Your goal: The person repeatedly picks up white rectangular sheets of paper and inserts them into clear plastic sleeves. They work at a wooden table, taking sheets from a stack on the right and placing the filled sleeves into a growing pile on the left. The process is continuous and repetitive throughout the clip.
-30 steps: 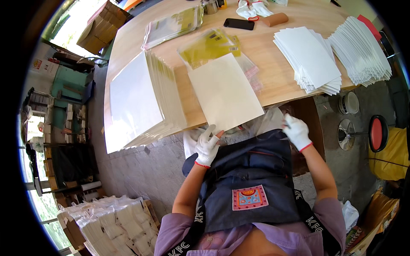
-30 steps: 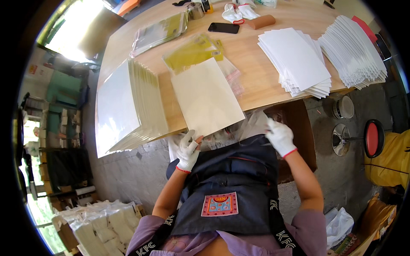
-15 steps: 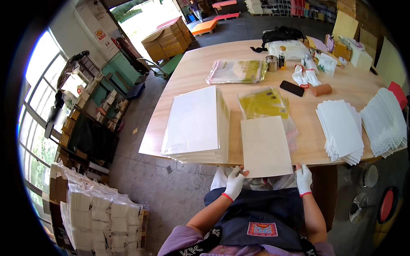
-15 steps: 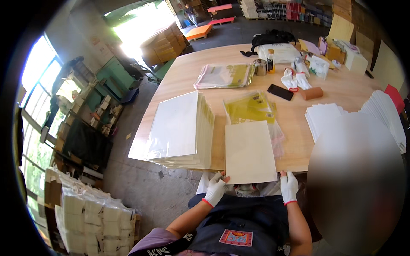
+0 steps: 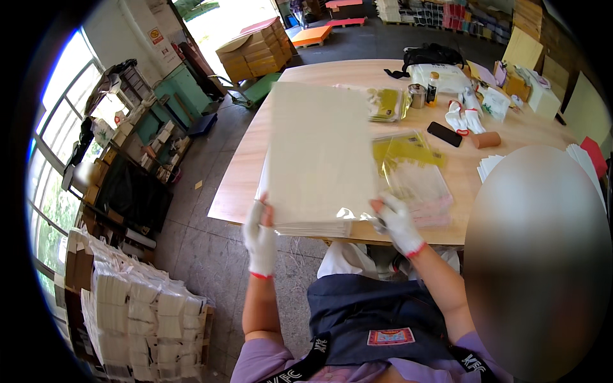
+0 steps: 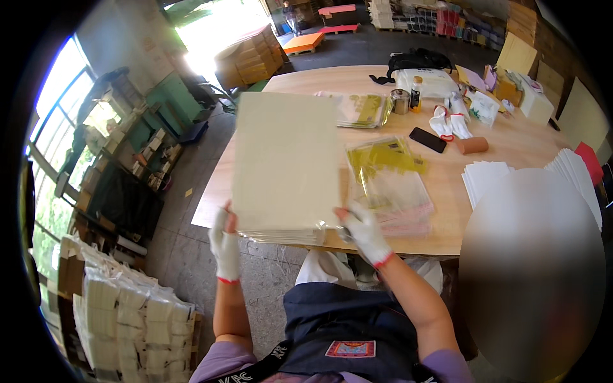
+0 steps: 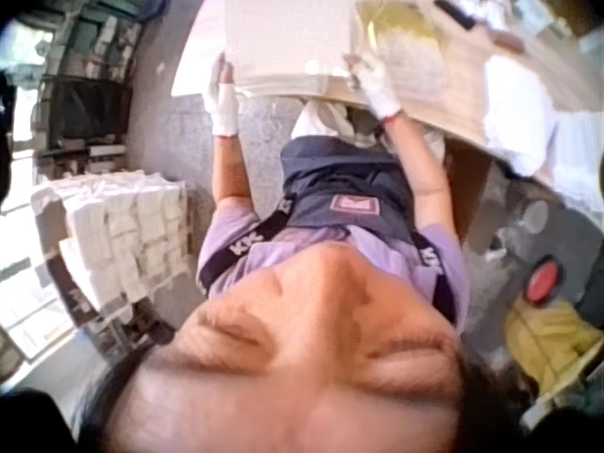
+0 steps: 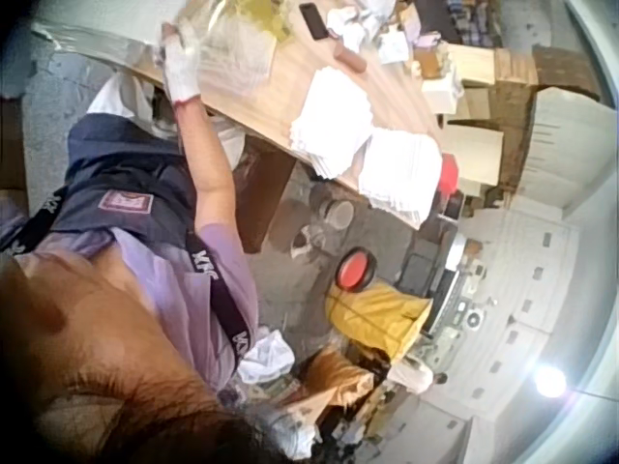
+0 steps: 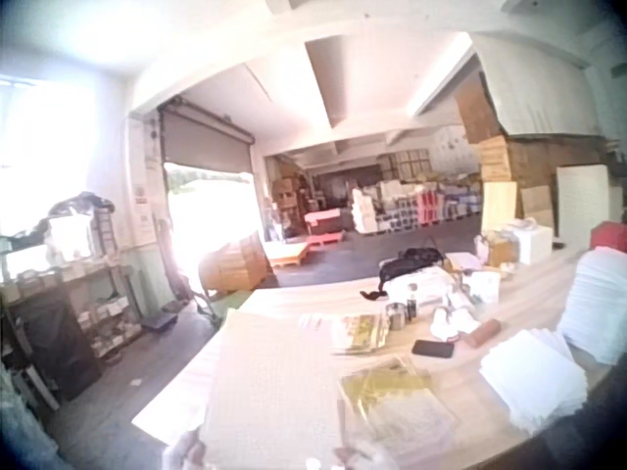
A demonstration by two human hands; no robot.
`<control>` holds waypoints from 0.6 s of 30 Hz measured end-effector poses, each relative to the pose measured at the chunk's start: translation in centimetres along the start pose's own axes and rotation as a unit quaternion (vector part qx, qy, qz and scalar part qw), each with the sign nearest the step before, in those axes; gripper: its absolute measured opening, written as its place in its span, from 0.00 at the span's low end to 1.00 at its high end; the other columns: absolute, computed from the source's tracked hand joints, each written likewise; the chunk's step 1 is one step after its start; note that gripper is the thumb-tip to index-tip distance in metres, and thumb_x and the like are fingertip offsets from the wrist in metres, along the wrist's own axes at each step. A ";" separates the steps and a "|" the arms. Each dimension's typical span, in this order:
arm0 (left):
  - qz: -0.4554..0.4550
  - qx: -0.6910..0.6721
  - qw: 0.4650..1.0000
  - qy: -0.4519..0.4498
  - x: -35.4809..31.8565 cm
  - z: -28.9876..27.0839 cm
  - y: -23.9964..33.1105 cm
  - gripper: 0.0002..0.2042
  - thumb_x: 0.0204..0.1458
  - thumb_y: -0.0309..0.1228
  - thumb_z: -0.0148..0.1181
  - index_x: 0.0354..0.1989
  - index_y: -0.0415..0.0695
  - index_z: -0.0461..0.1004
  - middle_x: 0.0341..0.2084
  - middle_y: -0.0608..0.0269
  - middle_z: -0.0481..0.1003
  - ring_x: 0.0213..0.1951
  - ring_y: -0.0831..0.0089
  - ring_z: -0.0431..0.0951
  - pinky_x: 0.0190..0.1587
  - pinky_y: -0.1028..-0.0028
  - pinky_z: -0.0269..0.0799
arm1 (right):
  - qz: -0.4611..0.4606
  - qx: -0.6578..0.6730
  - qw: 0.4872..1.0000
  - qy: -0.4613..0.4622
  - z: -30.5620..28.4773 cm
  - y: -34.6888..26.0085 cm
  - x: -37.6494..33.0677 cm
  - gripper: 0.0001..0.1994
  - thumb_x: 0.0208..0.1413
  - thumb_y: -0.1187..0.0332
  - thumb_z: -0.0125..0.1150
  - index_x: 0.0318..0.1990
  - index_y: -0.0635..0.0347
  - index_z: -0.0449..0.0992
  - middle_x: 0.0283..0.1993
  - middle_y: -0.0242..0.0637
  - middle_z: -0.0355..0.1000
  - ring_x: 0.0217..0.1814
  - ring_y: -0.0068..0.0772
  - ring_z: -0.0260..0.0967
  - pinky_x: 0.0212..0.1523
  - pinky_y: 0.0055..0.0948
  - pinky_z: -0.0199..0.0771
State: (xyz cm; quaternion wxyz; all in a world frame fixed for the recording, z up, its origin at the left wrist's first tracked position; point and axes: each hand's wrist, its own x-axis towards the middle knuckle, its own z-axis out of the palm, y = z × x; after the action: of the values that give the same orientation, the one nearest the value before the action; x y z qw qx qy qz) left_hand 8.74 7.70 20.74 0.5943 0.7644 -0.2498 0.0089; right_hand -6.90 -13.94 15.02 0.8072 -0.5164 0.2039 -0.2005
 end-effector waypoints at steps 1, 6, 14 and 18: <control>0.103 0.011 0.994 0.028 1.6 -0.9 -0.9 0.17 0.58 0.31 0.47 0.53 0.37 0.68 0.37 0.61 0.74 0.38 0.77 0.72 0.37 0.78 0.68 | 0.005 -0.030 0.999 -0.023 1.7 0.2 1.6 0.08 0.57 0.63 0.54 0.31 0.56 0.68 0.19 0.23 0.60 0.17 0.14 0.57 0.17 0.17 0.56; -0.002 0.211 0.977 0.036 5.7 -3.6 -10.4 0.18 0.54 0.24 0.43 0.53 0.47 0.70 0.41 0.58 0.74 0.39 0.66 0.75 0.39 0.70 0.69 | 0.055 -0.135 0.987 -0.074 3.5 1.0 4.4 0.10 0.56 0.60 0.55 0.31 0.57 0.68 0.21 0.25 0.63 0.19 0.13 0.58 0.18 0.18 0.58; 0.010 -0.071 0.975 0.211 -4.7 -1.4 -18.2 0.20 0.56 0.23 0.40 0.59 0.35 0.59 0.58 0.51 0.60 0.58 0.62 0.62 0.59 0.66 0.60 | -0.068 -0.094 0.964 0.241 -12.8 2.8 -3.8 0.08 0.57 0.64 0.53 0.40 0.57 0.70 0.22 0.27 0.66 0.20 0.18 0.62 0.22 0.18 0.63; -0.005 0.001 0.998 0.065 -12.7 2.6 -21.6 0.20 0.50 0.14 0.43 0.53 0.35 0.65 0.52 0.52 0.67 0.54 0.60 0.67 0.54 0.67 0.66 | -0.119 -0.251 0.787 0.551 -28.6 2.5 -11.1 0.12 0.55 0.61 0.52 0.38 0.61 0.69 0.19 0.30 0.65 0.17 0.22 0.61 0.17 0.22 0.61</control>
State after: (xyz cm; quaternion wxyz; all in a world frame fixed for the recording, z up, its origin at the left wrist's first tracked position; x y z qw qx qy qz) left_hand 5.38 13.65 -3.47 0.6081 0.7644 -0.2070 0.0557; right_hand -31.21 -28.59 3.08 0.3697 -0.5227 0.5940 -0.4871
